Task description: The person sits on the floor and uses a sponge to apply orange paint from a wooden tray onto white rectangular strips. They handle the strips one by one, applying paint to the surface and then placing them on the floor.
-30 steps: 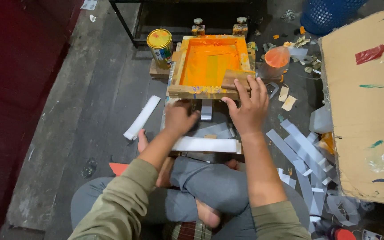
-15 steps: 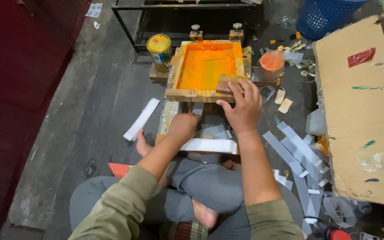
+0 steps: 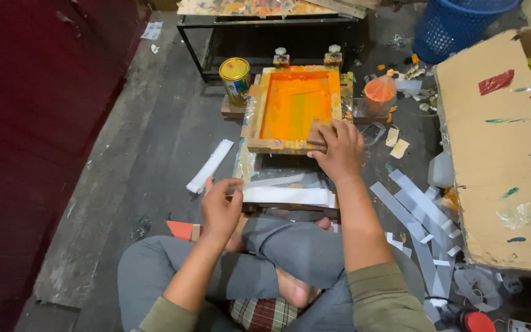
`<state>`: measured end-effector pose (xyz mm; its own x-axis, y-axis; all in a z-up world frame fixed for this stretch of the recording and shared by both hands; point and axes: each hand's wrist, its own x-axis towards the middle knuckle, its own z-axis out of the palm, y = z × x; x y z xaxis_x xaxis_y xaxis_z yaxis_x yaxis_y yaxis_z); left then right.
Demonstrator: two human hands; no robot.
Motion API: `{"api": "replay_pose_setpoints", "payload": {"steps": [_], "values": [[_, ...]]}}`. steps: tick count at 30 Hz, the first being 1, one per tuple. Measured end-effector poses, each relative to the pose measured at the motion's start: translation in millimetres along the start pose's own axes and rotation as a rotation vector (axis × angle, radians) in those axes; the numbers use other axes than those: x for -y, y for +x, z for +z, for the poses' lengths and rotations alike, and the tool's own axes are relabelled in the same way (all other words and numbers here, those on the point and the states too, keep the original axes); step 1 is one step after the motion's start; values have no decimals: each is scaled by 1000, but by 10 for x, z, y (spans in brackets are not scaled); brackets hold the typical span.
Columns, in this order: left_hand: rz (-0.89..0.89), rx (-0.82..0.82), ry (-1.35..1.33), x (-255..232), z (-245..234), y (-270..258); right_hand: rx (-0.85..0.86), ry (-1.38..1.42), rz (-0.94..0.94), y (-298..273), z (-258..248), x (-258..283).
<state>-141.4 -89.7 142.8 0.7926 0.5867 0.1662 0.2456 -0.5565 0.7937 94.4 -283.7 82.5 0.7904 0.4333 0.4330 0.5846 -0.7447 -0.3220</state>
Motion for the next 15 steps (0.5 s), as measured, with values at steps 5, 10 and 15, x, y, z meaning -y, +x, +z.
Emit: {"api": "replay_pose_setpoints", "payload": {"steps": [5,10,15], "values": [[-297,44,-291,-131,-224,-54,81,-107,-5,-131,190,-28],[-292,16,-629,-22,-203,-63,252,-220,88,-212,31,119],[-367,134,-967,-277,-415,-38,533,186,142,-323,-1420,1193]]}}
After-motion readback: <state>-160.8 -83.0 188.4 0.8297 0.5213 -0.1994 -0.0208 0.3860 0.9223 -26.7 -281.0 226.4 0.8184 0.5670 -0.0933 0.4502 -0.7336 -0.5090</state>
